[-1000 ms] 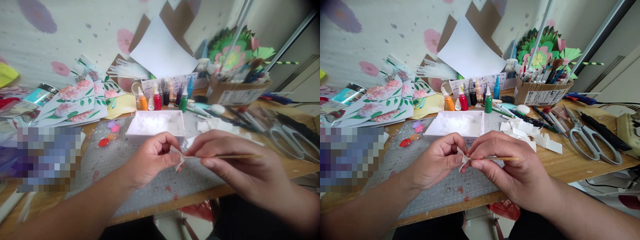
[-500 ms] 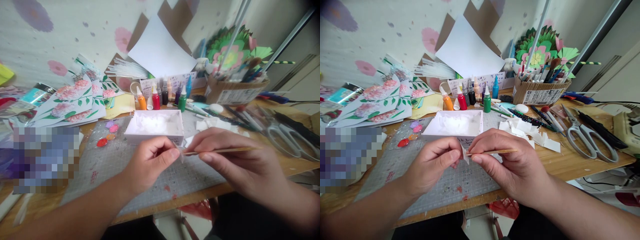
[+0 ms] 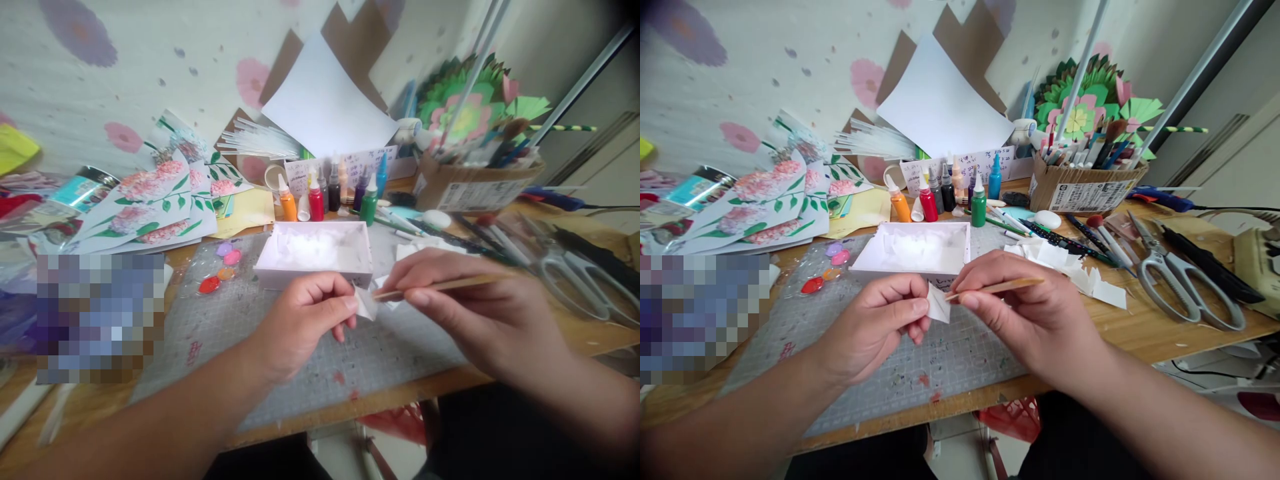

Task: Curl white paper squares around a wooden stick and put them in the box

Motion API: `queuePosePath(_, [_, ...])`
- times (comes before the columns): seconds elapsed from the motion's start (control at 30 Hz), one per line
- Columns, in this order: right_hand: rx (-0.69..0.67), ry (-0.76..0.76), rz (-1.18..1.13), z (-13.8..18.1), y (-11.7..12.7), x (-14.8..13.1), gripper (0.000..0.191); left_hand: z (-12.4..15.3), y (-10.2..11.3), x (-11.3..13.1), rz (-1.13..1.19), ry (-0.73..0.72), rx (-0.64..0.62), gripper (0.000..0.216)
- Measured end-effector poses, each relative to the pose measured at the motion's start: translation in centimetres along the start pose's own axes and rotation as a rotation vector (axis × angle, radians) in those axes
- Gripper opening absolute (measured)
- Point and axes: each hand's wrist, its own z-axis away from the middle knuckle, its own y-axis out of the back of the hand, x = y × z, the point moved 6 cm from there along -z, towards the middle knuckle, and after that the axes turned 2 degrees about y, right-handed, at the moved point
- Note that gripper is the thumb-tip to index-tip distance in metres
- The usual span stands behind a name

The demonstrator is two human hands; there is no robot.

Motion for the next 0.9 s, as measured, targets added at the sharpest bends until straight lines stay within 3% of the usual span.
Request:
queuePosePath(0.23, [0.177,-0.215,-0.246,0.3,2.5,4.8,0.006,-0.3,0.6,0.0,0.006,0.003,0.071,0.017])
queuePosePath(0.43, [0.353,-0.276,-0.162,-1.5,2.3,6.3,0.006,-0.5,0.6,-0.4,0.006,0.021,0.068,0.018])
queuePosePath(0.53, [0.24,-0.203,0.051,-3.1,0.5,5.8,0.007,-0.6,0.6,-0.6,0.017,0.036,0.069,0.018])
queuePosePath(0.67, [0.196,0.072,0.247,-3.2,-0.4,2.9,0.009,-0.6,0.7,-0.8,0.059,0.047,0.094,0.017])
queuePosePath(0.73, [0.165,0.112,0.206,-2.4,-0.5,1.5,0.008,-0.5,0.7,-0.7,0.087,0.05,0.107,0.016])
queuePosePath(0.9, [-0.065,0.077,0.037,-0.9,-1.8,-0.6,0.006,-0.6,0.6,-0.6,0.183,0.024,0.114,0.015])
